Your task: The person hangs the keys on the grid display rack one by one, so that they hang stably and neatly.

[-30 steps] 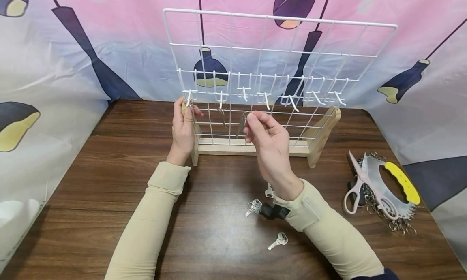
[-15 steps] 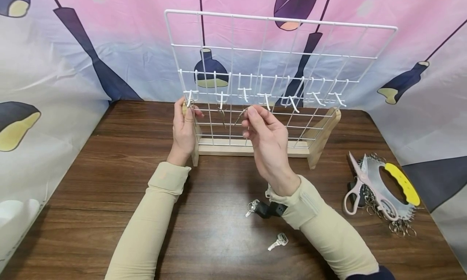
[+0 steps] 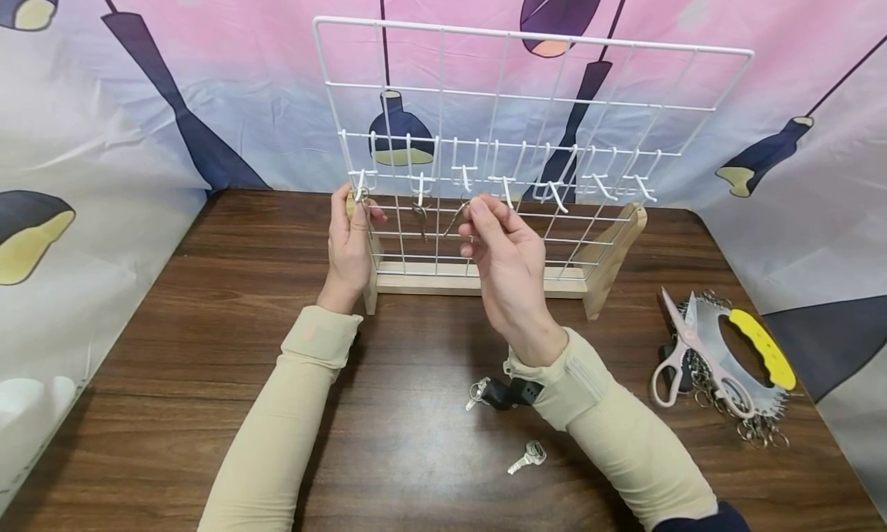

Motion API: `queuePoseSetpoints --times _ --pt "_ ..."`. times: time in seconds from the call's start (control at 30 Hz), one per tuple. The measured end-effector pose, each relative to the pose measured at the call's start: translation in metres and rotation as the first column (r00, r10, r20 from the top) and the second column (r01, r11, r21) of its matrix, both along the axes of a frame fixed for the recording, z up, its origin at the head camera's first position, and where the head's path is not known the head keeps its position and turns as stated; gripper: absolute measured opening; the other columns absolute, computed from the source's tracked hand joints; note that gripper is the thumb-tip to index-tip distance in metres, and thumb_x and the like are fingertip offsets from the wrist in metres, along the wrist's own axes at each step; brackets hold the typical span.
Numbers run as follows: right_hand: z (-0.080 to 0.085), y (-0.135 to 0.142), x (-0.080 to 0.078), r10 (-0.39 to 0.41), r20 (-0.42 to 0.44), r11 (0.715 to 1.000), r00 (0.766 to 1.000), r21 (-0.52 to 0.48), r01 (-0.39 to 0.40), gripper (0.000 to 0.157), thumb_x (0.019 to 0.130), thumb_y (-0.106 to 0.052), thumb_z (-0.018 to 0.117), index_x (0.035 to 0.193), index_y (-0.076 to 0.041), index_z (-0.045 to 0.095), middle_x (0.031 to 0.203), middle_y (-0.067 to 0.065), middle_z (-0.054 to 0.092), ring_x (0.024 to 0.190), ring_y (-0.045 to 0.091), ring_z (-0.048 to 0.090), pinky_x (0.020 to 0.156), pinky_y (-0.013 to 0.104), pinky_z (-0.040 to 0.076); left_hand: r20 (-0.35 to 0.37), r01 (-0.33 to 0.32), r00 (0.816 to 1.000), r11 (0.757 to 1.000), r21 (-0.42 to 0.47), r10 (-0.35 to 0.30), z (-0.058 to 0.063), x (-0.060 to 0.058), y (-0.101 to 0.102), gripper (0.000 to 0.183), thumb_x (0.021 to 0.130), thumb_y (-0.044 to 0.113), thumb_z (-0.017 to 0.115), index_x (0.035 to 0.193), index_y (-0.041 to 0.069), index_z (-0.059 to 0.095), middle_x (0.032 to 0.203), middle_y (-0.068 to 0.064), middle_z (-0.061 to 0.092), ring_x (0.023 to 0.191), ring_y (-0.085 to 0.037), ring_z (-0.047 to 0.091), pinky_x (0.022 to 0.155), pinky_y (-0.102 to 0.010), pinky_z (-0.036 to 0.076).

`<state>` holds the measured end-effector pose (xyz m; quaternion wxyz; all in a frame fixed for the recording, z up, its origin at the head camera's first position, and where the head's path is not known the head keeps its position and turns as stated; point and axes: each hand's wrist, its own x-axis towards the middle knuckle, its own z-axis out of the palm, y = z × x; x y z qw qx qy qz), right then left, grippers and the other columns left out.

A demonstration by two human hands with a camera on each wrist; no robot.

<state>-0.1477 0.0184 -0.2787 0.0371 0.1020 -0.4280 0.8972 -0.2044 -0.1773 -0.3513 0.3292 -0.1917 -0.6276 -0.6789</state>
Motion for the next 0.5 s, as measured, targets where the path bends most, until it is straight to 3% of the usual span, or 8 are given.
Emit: queuePoseSetpoints --times 0.27,0.5 --pt "0.0001 -0.0009 -0.0027 -0.006 0.010 1.000 1.000 0.004 0.006 0.014 0.095 -0.003 0.060 0.090 -0.012 0.069 0.086 0.002 0.065 0.071 0.009 0.059 0.056 0.018 0.046 0.000 -0.006 1.000 1.000 -0.003 0.006 0.0002 -0.0008 -0.0006 0.035 0.103 0.010 0.033 0.126 -0.016 0.037 0.088 -0.022 0.049 0.081 -0.033 0.054 0.085 -0.035 0.050" --pt "-0.0004 -0.0011 -0.0044 -0.010 0.025 1.000 1.000 0.000 0.010 0.013 0.095 -0.003 0.060 0.090 -0.012 0.069 0.086 0.002 0.066 0.071 0.009 0.059 0.055 0.018 0.046 0.000 0.001 1.000 1.000 0.008 -0.001 -0.0004 -0.0004 0.0000 0.030 0.103 0.010 0.034 0.126 -0.006 0.042 0.089 -0.016 0.051 0.081 -0.027 0.055 0.084 -0.033 0.050"
